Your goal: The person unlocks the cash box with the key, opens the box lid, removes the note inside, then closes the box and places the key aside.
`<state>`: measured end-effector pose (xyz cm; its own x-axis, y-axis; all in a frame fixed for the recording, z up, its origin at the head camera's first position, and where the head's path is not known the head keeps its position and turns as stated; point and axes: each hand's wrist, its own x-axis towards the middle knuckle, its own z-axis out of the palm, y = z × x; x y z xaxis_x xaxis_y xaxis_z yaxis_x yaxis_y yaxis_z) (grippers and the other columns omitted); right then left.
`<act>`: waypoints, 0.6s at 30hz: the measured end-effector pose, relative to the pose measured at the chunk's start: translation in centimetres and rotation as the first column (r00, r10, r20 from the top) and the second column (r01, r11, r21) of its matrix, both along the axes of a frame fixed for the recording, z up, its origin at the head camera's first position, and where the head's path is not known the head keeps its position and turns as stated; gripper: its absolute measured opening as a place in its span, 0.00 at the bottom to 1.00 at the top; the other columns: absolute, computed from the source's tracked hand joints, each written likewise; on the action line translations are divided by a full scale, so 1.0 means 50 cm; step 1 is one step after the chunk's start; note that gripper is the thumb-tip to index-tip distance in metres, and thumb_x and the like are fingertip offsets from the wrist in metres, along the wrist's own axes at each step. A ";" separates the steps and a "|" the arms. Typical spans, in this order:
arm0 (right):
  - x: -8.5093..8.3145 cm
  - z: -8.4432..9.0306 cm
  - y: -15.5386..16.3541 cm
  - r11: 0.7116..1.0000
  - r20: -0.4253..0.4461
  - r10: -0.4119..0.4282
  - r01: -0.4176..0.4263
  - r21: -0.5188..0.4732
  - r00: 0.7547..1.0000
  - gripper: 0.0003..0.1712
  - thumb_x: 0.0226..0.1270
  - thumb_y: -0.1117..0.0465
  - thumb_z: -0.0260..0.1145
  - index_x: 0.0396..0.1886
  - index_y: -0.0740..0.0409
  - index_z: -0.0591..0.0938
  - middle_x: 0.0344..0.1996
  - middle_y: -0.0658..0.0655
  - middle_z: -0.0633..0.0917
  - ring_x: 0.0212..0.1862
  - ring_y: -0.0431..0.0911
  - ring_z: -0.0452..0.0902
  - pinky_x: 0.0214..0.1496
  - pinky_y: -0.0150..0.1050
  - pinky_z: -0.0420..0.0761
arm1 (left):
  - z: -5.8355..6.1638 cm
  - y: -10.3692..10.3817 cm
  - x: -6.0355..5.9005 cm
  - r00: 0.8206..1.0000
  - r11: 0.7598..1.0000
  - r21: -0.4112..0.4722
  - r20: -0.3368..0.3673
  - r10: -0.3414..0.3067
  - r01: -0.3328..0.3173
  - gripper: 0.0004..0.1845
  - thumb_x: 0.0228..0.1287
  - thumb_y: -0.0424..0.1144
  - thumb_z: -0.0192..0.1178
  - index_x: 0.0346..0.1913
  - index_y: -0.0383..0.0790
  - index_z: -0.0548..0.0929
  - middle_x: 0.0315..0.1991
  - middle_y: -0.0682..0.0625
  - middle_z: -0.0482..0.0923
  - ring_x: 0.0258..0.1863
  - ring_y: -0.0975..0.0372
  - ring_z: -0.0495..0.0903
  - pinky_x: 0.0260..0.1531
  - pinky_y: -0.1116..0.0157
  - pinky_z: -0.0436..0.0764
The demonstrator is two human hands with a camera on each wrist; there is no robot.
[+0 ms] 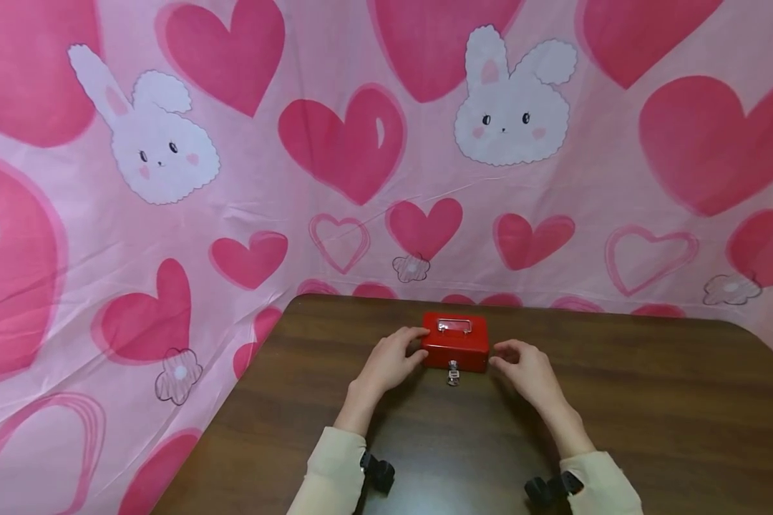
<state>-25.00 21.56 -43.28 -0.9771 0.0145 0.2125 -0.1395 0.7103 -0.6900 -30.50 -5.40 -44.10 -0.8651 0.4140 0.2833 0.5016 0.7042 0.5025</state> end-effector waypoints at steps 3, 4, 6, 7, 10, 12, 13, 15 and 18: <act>-0.004 -0.004 0.000 1.000 0.014 0.010 -0.010 0.003 1.000 0.18 0.66 0.60 0.68 0.51 0.66 0.84 0.47 0.67 0.87 0.44 0.56 0.83 0.50 0.54 0.83 | 0.001 0.001 -0.001 1.000 1.000 0.009 0.013 0.001 -0.001 0.25 0.69 0.47 0.62 0.67 0.51 0.75 0.60 0.52 0.80 0.56 0.60 0.81 0.63 0.52 0.75; -0.005 -0.004 -0.001 1.000 0.017 0.013 -0.013 0.004 1.000 0.18 0.66 0.60 0.68 0.51 0.67 0.84 0.47 0.67 0.87 0.44 0.56 0.83 0.50 0.54 0.83 | 0.001 0.002 -0.002 1.000 1.000 0.010 0.021 0.006 -0.006 0.26 0.68 0.47 0.62 0.68 0.51 0.75 0.61 0.52 0.80 0.57 0.59 0.80 0.64 0.52 0.75; -0.007 -0.006 -0.001 1.000 0.016 0.016 -0.016 0.008 1.000 0.18 0.65 0.60 0.68 0.51 0.67 0.84 0.46 0.67 0.87 0.44 0.57 0.83 0.50 0.55 0.83 | 0.001 0.003 -0.003 0.999 1.000 0.010 0.034 0.018 -0.018 0.27 0.68 0.48 0.63 0.68 0.49 0.74 0.62 0.51 0.79 0.59 0.59 0.80 0.65 0.50 0.74; -0.009 -0.007 -0.001 1.000 0.014 0.016 -0.017 0.011 1.000 0.18 0.65 0.60 0.68 0.50 0.67 0.84 0.46 0.67 0.87 0.44 0.57 0.83 0.51 0.55 0.82 | 0.000 0.003 -0.004 0.999 1.000 0.008 0.042 0.025 -0.025 0.28 0.68 0.48 0.63 0.69 0.49 0.73 0.63 0.51 0.79 0.60 0.59 0.79 0.65 0.50 0.73; -0.011 -0.009 -0.002 1.000 0.003 0.019 -0.020 0.014 1.000 0.18 0.65 0.61 0.68 0.50 0.68 0.84 0.46 0.67 0.87 0.45 0.58 0.83 0.51 0.56 0.82 | -0.002 0.003 -0.007 0.997 0.999 -0.005 0.059 0.049 -0.049 0.28 0.68 0.49 0.63 0.68 0.47 0.74 0.63 0.50 0.79 0.62 0.57 0.78 0.67 0.49 0.71; -0.014 -0.011 -0.002 1.000 0.003 0.019 -0.019 0.017 1.000 0.18 0.65 0.61 0.68 0.50 0.68 0.84 0.46 0.67 0.87 0.45 0.58 0.83 0.51 0.56 0.82 | -0.003 0.004 -0.010 0.996 0.998 -0.015 0.065 0.060 -0.059 0.27 0.68 0.50 0.62 0.67 0.46 0.76 0.62 0.50 0.79 0.61 0.57 0.78 0.66 0.50 0.72; -0.016 -0.013 -0.002 1.000 0.006 0.018 -0.018 0.021 1.000 0.18 0.65 0.61 0.68 0.50 0.68 0.84 0.46 0.67 0.87 0.45 0.58 0.83 0.52 0.56 0.81 | -0.004 0.004 -0.010 0.996 0.998 -0.022 0.069 0.064 -0.062 0.26 0.68 0.50 0.62 0.66 0.46 0.77 0.62 0.49 0.80 0.61 0.57 0.78 0.66 0.50 0.73; -0.018 -0.015 -0.002 0.999 0.014 0.018 -0.018 0.026 1.000 0.18 0.65 0.60 0.67 0.50 0.68 0.84 0.47 0.67 0.87 0.47 0.59 0.83 0.53 0.57 0.81 | -0.004 0.005 -0.011 0.995 0.997 -0.032 0.073 0.067 -0.065 0.26 0.68 0.50 0.62 0.65 0.45 0.78 0.61 0.49 0.81 0.60 0.56 0.79 0.64 0.52 0.75; -0.022 -0.017 -0.004 0.999 0.024 0.018 -0.019 0.031 1.000 0.19 0.65 0.59 0.67 0.50 0.68 0.84 0.48 0.68 0.87 0.50 0.61 0.82 0.55 0.59 0.79 | -0.003 0.006 -0.011 0.995 0.997 -0.047 0.076 0.070 -0.067 0.25 0.68 0.50 0.62 0.64 0.44 0.80 0.59 0.49 0.82 0.58 0.56 0.81 0.61 0.53 0.78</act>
<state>-26.08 21.38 -44.10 -0.9818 -0.0098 0.1896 -0.1368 0.7290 -0.6707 -31.07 -5.13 -44.27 -0.9105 0.3638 0.1968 0.4121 0.7579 0.5057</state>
